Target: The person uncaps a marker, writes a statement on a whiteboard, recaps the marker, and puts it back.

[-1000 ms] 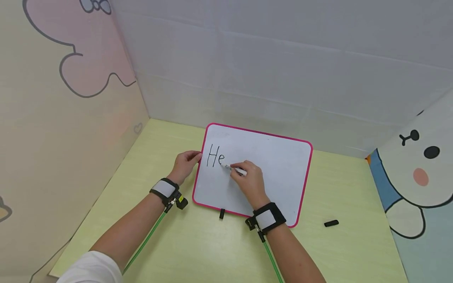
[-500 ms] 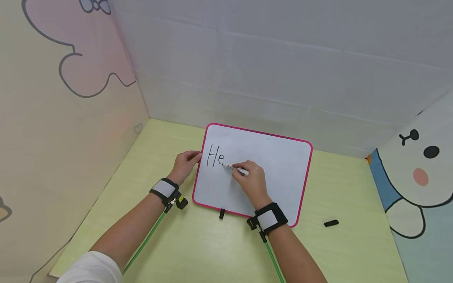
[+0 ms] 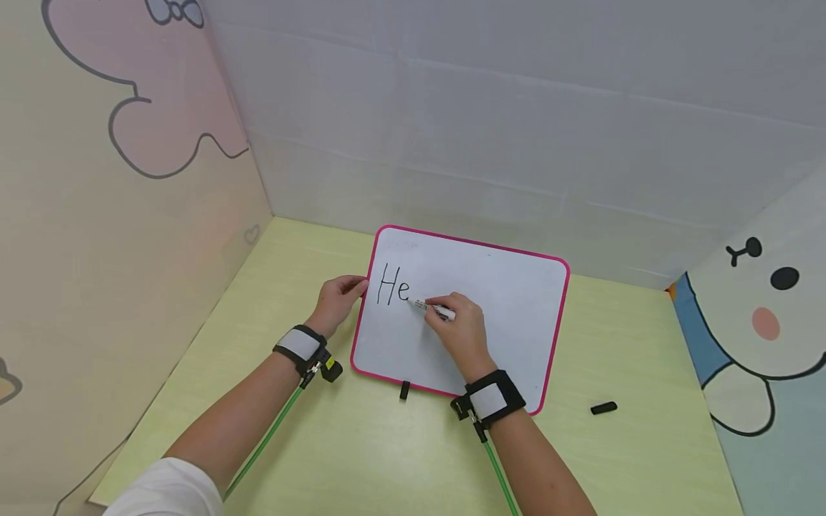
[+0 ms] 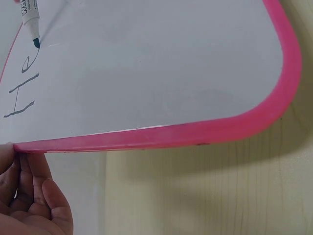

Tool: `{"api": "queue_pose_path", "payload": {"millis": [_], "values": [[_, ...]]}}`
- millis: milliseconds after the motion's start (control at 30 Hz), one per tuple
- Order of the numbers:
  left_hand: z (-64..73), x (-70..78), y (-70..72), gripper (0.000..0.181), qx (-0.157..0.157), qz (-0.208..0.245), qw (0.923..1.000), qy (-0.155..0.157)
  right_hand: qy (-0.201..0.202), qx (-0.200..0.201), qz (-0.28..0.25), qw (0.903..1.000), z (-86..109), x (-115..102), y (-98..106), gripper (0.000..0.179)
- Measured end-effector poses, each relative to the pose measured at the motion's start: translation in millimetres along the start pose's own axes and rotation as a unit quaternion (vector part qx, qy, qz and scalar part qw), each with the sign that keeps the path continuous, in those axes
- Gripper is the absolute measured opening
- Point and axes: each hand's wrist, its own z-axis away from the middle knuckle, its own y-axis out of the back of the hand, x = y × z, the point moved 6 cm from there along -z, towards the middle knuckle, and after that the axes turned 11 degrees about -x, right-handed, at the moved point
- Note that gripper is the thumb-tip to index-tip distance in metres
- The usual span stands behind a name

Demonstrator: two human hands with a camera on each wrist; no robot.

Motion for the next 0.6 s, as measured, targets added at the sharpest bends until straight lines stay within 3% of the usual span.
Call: {"api": "queue_pose_path", "payload": {"millis": [133,333,600], "values": [[-0.3,0.1,-0.1,0.032,-0.001,0.003,1.0,-0.005,-0.004,0.006,-0.015,0.9999,1.5,2,3,0.014],[1.0,0.6,0.0,0.033,-0.002,0.006,1.0,-0.005,0.011,0.057,-0.044,0.9973,6.9,2,20,0.014],[1.5,-0.8,1.1,0.035,0.0,0.007,1.0,0.002,0.04,0.07,0.007,0.9968,12.3,3,23,0.013]]}}
